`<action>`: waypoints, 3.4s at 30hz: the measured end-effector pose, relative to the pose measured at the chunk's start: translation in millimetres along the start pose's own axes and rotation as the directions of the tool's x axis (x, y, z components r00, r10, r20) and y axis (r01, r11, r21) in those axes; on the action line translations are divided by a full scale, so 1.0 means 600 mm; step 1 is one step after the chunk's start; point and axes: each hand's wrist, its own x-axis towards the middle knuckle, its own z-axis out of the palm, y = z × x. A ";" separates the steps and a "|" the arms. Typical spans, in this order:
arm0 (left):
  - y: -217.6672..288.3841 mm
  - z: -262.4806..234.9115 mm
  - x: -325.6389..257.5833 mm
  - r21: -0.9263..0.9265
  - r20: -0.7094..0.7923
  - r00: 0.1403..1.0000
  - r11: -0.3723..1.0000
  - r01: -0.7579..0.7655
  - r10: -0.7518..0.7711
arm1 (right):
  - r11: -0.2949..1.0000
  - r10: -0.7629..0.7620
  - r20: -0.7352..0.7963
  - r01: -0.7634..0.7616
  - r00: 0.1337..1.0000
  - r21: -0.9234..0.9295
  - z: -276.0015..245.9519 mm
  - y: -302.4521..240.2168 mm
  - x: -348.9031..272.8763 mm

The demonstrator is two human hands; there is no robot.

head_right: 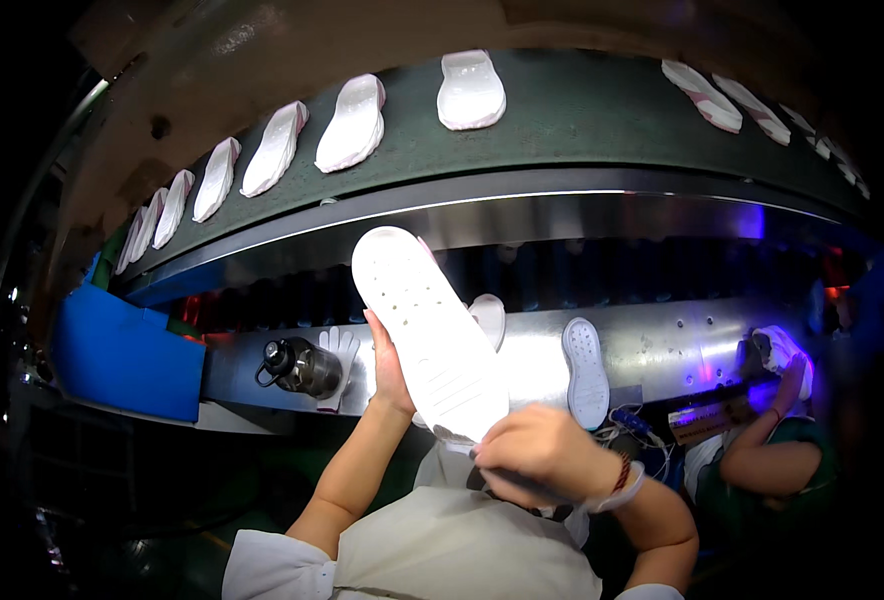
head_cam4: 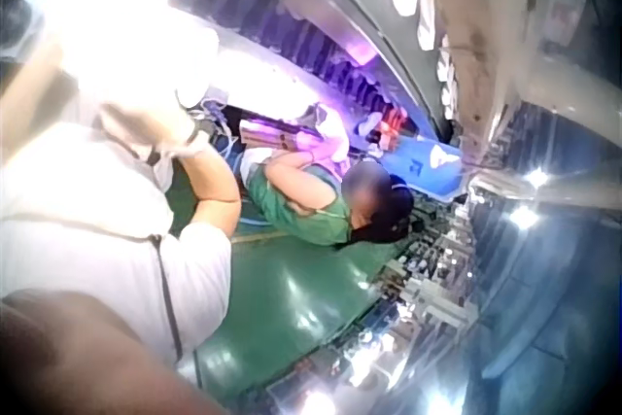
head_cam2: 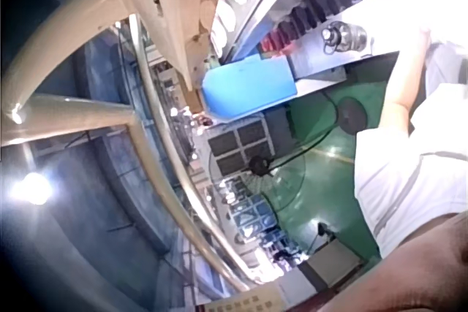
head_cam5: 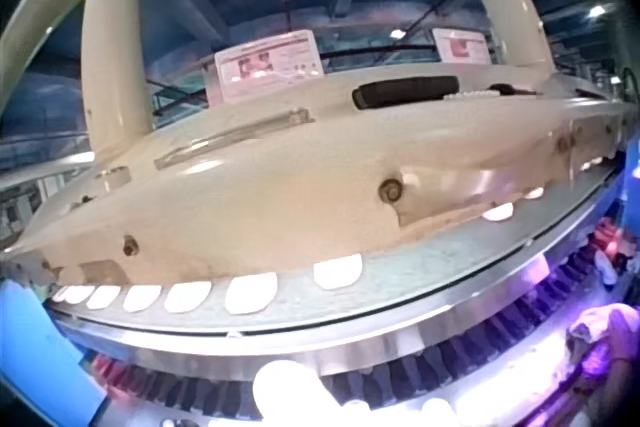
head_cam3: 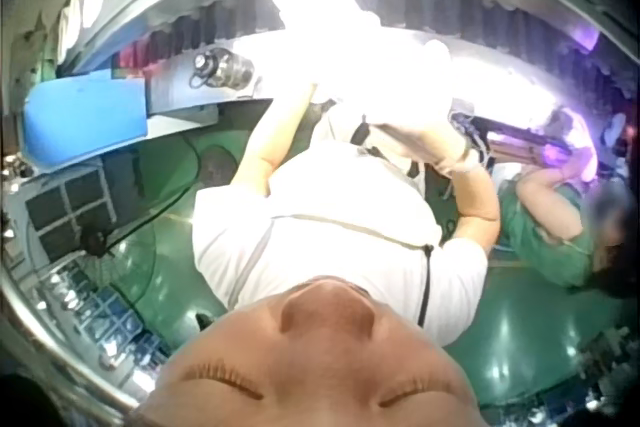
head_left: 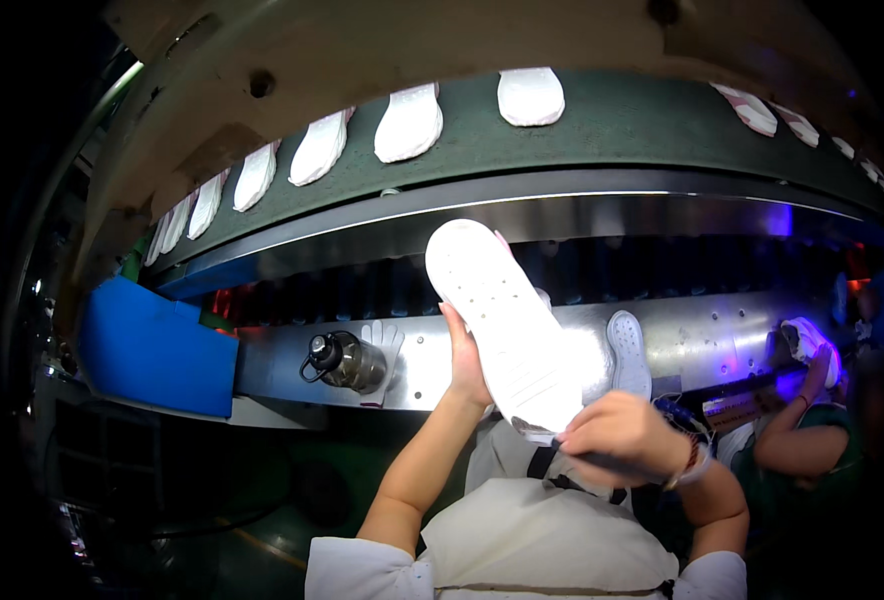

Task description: The person picks white slipper soles from a conveyor belt and paints them with a brush, then places them back on the belt. The process is repeated for multiple soles.

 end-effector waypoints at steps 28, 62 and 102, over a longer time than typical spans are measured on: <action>0.022 0.077 0.014 0.283 -0.050 0.956 0.922 -0.265 0.290 | 0.623 0.336 -0.168 -0.085 0.927 0.777 -0.006 0.077 -0.048; 0.027 0.113 0.012 0.484 -0.215 0.758 0.607 0.631 -0.616 | 0.888 0.063 0.200 -0.146 0.978 0.435 -0.101 0.062 -0.010; -0.060 0.021 -0.005 0.064 -0.094 0.816 0.814 0.577 -0.571 | 0.681 0.645 -0.292 -0.358 0.706 0.639 -0.081 0.154 -0.121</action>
